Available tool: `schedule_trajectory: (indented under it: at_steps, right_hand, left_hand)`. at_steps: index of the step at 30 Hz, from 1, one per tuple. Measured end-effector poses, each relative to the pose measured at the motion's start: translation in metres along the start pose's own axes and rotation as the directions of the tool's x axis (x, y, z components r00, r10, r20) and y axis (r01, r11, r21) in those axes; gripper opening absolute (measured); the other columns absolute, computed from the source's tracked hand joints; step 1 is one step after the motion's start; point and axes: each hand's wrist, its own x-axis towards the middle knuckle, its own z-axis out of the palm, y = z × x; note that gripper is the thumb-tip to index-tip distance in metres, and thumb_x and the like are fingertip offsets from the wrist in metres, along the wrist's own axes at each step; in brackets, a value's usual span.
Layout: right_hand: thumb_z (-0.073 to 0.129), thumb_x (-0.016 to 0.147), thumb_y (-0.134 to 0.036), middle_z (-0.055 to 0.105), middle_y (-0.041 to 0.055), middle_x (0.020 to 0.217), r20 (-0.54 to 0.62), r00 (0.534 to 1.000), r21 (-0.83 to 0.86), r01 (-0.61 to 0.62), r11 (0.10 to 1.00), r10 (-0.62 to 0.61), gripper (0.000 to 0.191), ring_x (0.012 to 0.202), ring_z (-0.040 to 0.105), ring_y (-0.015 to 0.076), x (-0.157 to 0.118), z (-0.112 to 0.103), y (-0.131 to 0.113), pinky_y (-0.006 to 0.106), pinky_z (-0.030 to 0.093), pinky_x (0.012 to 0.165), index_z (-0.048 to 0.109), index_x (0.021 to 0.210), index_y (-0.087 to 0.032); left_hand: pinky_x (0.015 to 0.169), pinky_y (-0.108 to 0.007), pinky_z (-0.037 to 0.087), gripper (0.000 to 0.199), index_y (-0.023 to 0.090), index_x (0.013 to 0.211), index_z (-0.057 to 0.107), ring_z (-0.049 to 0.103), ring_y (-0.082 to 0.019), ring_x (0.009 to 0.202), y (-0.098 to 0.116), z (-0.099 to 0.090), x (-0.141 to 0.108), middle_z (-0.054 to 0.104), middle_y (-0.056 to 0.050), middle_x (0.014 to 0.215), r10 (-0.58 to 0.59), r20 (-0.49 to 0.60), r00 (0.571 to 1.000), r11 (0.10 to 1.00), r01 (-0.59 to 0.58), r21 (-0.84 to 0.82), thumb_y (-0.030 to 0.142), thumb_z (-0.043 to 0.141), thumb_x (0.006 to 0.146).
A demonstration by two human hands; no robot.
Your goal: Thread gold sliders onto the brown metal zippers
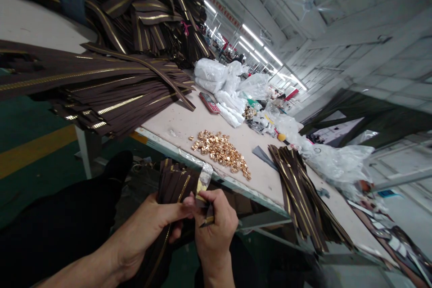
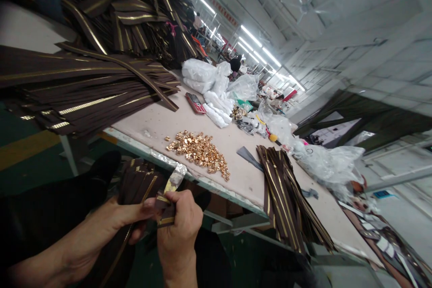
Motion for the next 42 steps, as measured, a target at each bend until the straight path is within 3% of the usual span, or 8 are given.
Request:
schedule_trajectory:
  at_steps: [5,9,14,19,24,30,32,42]
  right_hand:
    - [0.071,0.089,-0.027,0.065,-0.0019,0.066,0.026,0.987,0.143,-0.163,0.976,0.161,0.011,0.054,0.060,0.0113,0.004,0.006,0.001,0.021,0.046,0.053,0.067,0.083,-0.018]
    - [0.075,0.083,-0.035,0.058,-0.0045,0.061,0.154,0.863,0.333,-0.504,0.797,0.482,0.022,0.053,0.051,0.0101,0.017,0.006,-0.001,0.021,0.043,0.051,0.065,0.075,-0.017]
    - [0.081,0.074,-0.034,0.058,-0.0046,0.058,0.305,0.738,0.518,-0.659,0.545,0.602,0.023,0.052,0.051,0.0111,0.017,-0.006,-0.008,0.024,0.046,0.053,0.073,0.087,-0.017]
    - [0.083,0.068,-0.021,0.061,-0.0035,0.063,0.276,0.805,0.538,-0.582,0.609,0.526,0.014,0.055,0.051,0.0102,0.011,-0.012,-0.018,0.023,0.043,0.053,0.075,0.079,-0.018]
    - [0.077,0.075,-0.020,0.061,-0.0011,0.068,0.214,0.856,0.537,-0.505,0.675,0.470,0.013,0.063,0.055,0.0122,0.010,-0.014,-0.021,0.024,0.045,0.059,0.067,0.067,-0.017]
    - [0.086,0.068,-0.037,0.057,-0.0036,0.058,0.446,0.521,0.630,-0.760,0.157,0.728,0.029,0.043,0.038,0.0060,-0.002,-0.015,-0.016,0.019,0.030,0.039,0.073,0.084,-0.016]
    - [0.089,0.063,-0.038,0.054,-0.0043,0.054,0.485,0.459,0.615,-0.784,0.083,0.744,0.035,0.042,0.034,0.0047,-0.004,-0.015,-0.014,0.018,0.025,0.038,0.076,0.085,-0.015]
    - [0.074,0.083,-0.029,0.060,-0.0020,0.062,0.332,0.744,0.540,-0.654,0.530,0.579,0.021,0.056,0.053,0.0113,-0.003,-0.019,-0.019,0.023,0.047,0.055,0.066,0.070,-0.016]
  left_hand:
    - [0.045,-0.019,0.034,0.026,0.015,0.077,0.072,0.045,-0.008,0.047,-0.006,0.000,0.002,0.057,0.003,0.058,0.005,-0.002,1.000,0.999,-0.005,-0.036,0.031,0.083,0.061]
    - [0.045,-0.019,0.033,0.034,0.015,0.084,0.073,0.044,-0.008,0.046,-0.009,-0.003,0.002,0.058,0.004,0.055,-0.020,0.007,1.000,1.000,0.020,-0.001,0.037,0.085,0.061]
    - [0.046,-0.020,0.031,0.032,0.016,0.082,0.072,0.042,-0.009,0.046,-0.011,-0.006,0.000,0.054,0.005,0.049,0.016,0.058,0.998,0.999,-0.018,0.033,0.038,0.085,0.063]
    - [0.047,-0.020,0.030,0.026,0.016,0.062,0.065,0.042,-0.009,0.046,-0.011,-0.004,-0.003,0.051,0.004,0.045,0.024,0.075,0.997,0.992,-0.033,0.119,0.033,0.084,0.063]
    - [0.046,-0.020,0.034,0.031,0.015,0.076,0.077,0.047,-0.010,0.046,-0.011,-0.002,-0.005,0.058,0.002,0.048,-0.004,0.031,1.000,0.997,0.002,0.083,0.036,0.089,0.056]
    - [0.053,-0.022,0.048,0.048,0.018,0.080,0.077,0.065,-0.017,0.063,-0.010,-0.008,0.000,0.074,-0.004,0.071,-0.079,-0.012,0.997,0.993,0.078,-0.092,0.047,0.096,0.048]
    - [0.062,-0.024,0.053,0.051,0.019,0.077,0.075,0.068,-0.019,0.069,-0.006,-0.007,0.000,0.074,-0.002,0.073,-0.095,-0.077,0.992,0.985,0.082,-0.152,0.045,0.099,0.041]
    - [0.046,-0.020,0.033,0.048,0.019,0.052,0.056,0.039,-0.009,0.047,-0.006,-0.005,-0.001,0.045,0.005,0.046,0.154,-0.044,0.987,0.979,-0.147,0.140,0.055,0.085,0.064]
